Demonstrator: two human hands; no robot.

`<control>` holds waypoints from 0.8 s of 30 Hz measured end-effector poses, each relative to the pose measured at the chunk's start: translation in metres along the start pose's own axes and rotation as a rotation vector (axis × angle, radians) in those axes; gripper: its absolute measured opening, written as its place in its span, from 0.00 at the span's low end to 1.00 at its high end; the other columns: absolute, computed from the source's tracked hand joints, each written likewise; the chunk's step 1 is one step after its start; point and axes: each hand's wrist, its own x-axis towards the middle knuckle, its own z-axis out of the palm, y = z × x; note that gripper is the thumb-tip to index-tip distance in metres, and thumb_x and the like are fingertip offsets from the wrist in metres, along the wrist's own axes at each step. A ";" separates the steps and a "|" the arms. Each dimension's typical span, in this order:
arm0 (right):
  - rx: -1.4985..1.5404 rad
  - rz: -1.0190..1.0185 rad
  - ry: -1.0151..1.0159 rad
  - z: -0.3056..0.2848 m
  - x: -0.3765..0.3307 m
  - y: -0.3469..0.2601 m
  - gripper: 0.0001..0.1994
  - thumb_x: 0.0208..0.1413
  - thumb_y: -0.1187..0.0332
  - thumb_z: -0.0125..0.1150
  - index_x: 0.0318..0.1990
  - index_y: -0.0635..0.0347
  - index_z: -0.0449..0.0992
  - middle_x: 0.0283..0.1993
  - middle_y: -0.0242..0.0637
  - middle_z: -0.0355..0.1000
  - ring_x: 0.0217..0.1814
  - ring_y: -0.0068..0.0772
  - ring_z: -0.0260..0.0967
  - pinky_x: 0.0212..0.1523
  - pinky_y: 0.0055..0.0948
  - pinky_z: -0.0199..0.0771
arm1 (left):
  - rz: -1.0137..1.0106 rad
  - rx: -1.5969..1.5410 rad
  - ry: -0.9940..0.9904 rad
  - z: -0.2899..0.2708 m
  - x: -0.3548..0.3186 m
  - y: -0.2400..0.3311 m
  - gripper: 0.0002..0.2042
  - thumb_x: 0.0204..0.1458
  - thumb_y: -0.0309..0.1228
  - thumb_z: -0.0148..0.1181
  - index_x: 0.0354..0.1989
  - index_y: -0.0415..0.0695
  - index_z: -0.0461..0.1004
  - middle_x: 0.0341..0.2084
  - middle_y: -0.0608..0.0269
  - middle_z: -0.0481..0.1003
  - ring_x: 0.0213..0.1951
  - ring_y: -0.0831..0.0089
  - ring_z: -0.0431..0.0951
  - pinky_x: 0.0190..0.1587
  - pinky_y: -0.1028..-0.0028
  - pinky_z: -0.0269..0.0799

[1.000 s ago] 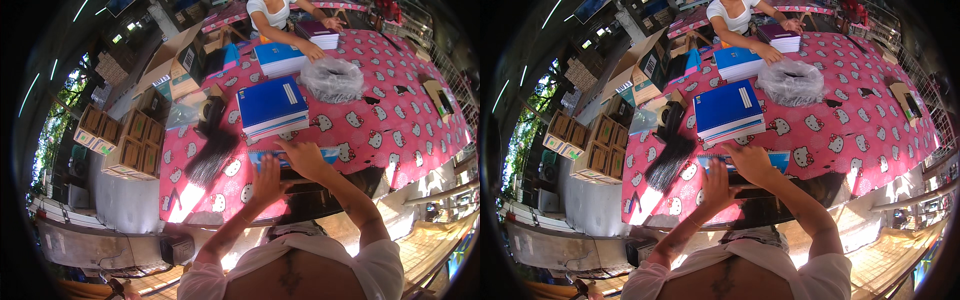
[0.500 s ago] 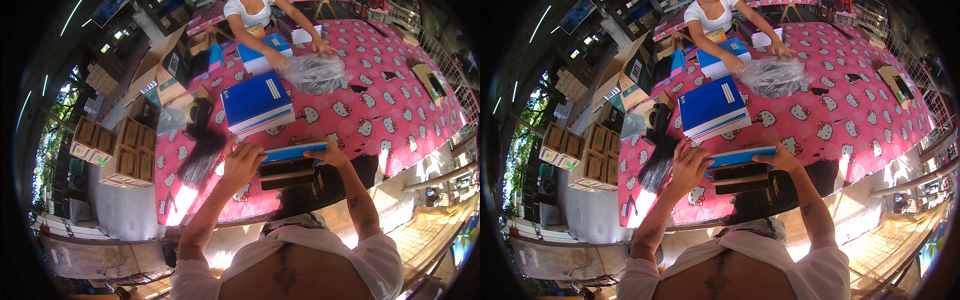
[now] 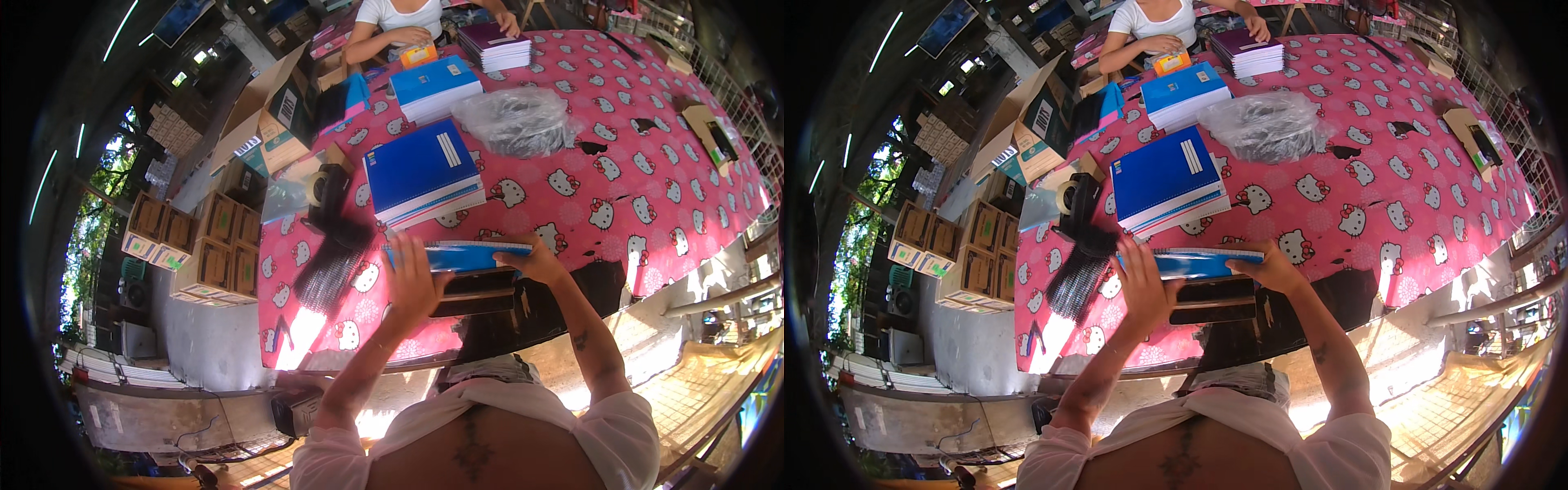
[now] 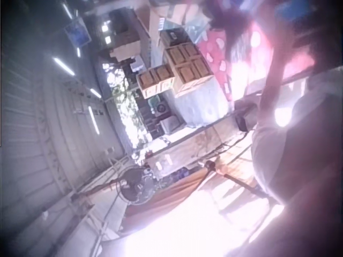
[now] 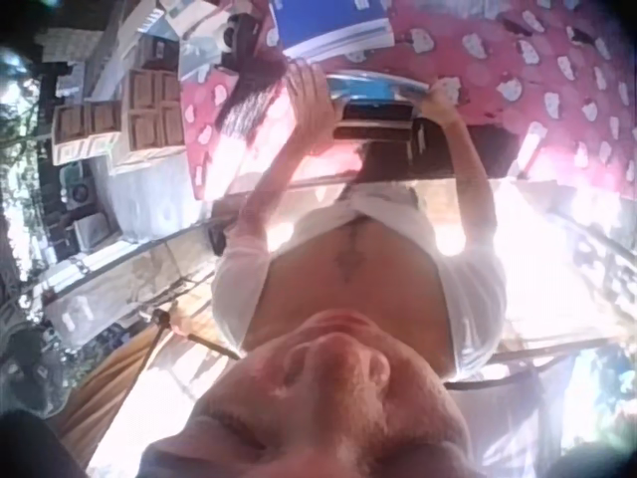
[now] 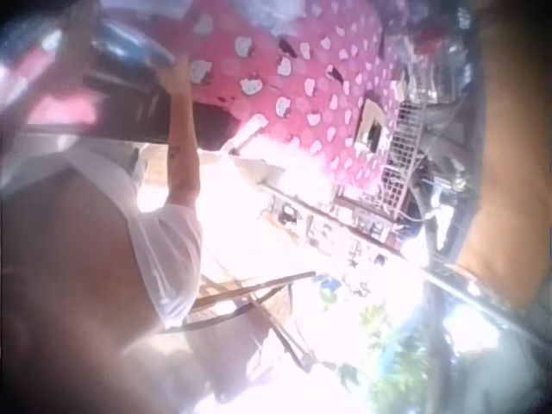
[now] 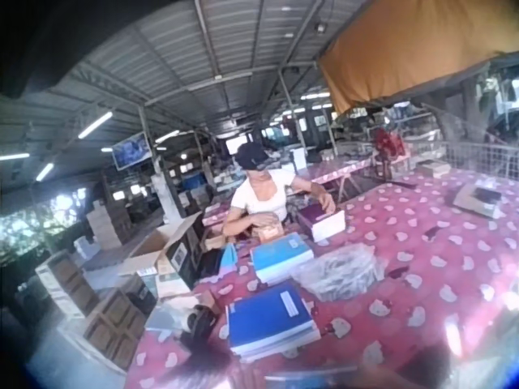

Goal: The person organizes spiral notebooks on a table, aligning the pages and ensuring the plastic covers are flat before stacking them by color.

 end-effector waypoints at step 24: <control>0.064 0.111 0.001 0.006 -0.004 -0.006 0.15 0.56 0.72 0.69 0.51 0.66 0.79 0.40 0.33 0.79 0.42 0.18 0.73 0.45 0.24 0.74 | 0.178 0.022 -0.049 0.010 0.040 0.022 0.42 0.60 0.59 0.48 0.69 0.32 0.55 0.68 0.35 0.57 0.70 0.40 0.54 0.68 0.37 0.47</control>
